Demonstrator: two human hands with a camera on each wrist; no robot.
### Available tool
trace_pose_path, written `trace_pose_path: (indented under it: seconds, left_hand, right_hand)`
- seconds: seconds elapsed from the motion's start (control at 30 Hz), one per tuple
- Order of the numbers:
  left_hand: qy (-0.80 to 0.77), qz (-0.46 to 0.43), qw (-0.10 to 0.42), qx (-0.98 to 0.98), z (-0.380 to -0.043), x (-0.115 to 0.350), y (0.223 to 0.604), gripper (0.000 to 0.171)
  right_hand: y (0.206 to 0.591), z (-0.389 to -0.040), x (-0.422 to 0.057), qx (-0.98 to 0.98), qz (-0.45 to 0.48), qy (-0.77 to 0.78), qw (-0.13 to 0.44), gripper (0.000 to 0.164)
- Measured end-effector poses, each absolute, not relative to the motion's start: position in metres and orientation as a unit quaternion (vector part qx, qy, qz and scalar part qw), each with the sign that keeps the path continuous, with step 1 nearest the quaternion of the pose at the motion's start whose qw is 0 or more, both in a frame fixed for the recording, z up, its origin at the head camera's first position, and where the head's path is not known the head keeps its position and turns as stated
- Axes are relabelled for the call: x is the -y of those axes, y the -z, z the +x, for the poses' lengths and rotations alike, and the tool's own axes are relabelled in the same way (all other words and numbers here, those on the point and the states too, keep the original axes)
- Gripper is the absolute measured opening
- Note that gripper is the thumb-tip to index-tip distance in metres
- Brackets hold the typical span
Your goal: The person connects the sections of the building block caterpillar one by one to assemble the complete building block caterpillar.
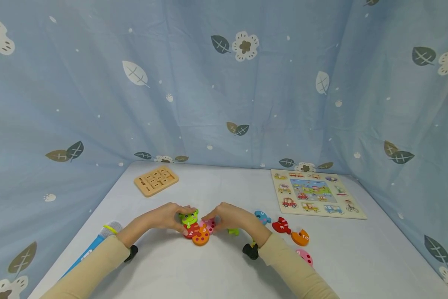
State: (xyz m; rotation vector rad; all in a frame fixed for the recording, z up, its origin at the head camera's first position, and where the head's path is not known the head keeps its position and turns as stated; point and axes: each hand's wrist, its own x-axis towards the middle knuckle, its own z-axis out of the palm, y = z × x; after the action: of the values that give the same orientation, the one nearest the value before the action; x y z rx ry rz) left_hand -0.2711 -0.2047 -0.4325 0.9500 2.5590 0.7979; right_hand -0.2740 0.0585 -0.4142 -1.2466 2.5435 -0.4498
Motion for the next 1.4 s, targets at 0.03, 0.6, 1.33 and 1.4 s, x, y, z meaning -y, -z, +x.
trace_pose_path:
  seconds: [0.03, 0.6, 1.33, 1.4]
  left_hand:
    - [-0.277, 0.331, 0.148, -0.89, -0.271, 0.205, 0.432, 0.074]
    - [-0.273, 0.334, 0.15, -0.89, -0.273, 0.203, 0.43, 0.075]
    - [-0.26, 0.348, 0.158, -0.887, -0.274, 0.203, 0.429, 0.077]
    - [-0.261, 0.348, 0.159, -0.886, -0.273, 0.203, 0.429, 0.077]
  right_hand:
    - [0.414, -0.274, -0.059, -0.879, -0.429, 0.157, 0.137, 0.043]
    - [0.413, -0.265, -0.069, -0.885, -0.429, 0.143, 0.11, 0.047]
    - [0.409, -0.24, -0.096, -0.895, -0.4, 0.175, 0.088, 0.047]
    - [0.409, -0.239, -0.098, -0.894, -0.401, 0.182, 0.085, 0.048]
